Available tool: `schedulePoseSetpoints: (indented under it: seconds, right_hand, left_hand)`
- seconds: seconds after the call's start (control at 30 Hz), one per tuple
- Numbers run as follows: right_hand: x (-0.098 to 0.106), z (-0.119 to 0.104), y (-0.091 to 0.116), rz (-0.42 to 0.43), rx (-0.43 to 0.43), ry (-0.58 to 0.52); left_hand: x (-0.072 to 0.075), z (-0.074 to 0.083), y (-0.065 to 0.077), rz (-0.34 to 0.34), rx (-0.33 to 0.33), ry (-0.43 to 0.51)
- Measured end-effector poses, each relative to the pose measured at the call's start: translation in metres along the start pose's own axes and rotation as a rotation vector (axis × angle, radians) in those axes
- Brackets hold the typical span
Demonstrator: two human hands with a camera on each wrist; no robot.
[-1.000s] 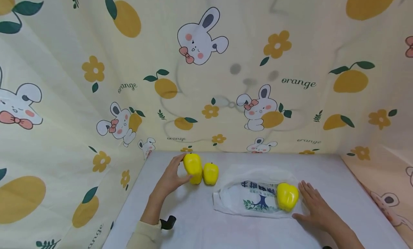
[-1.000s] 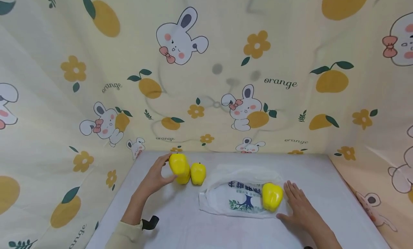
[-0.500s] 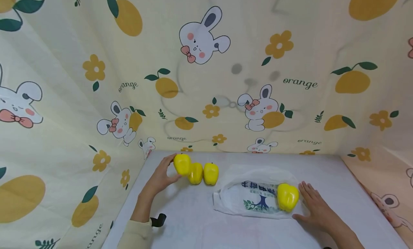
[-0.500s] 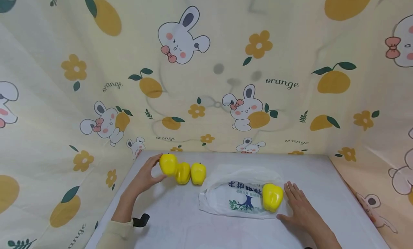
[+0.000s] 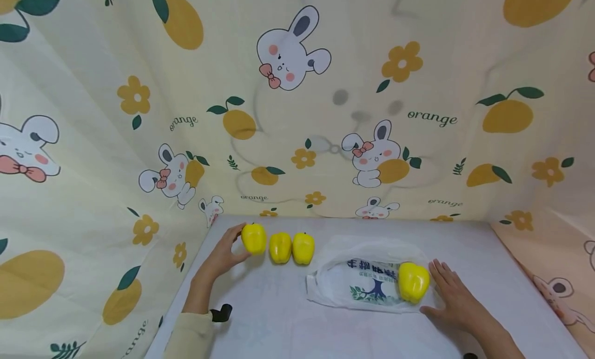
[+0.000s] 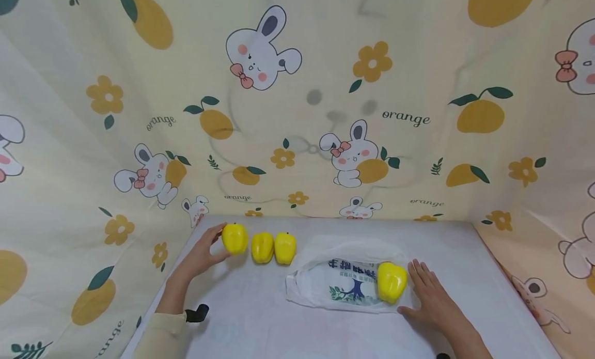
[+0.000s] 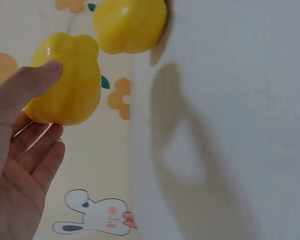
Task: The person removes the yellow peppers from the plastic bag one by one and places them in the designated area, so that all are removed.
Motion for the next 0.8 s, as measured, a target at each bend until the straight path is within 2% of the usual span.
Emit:
schedulePoseSetpoints:
  seconds: [0.37, 0.63, 0.8]
  right_hand:
    - [0.001, 0.0, 0.001, -0.002, -0.006, -0.003]
    - [0.001, 0.001, 0.0, -0.008, -0.015, -0.012]
    - [-0.001, 0.002, 0.0, -0.007, -0.017, -0.028]
  left_hand:
    - [-0.013, -0.018, -0.007, -0.03, 0.039, 0.007]
    - [-0.018, -0.024, -0.014, -0.071, 0.042, -0.025]
    - [-0.022, -0.026, -0.017, -0.08, 0.069, -0.023]
Point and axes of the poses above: each hand's wrist, its own y-axis away from the middle knuckle, its own x-axis out of the back of the hand, z = x × y, the point moved 4 cm from there along -y, towards the middle knuckle, and after that the axes turned 10 degrees about x, right-handed, at the moved point
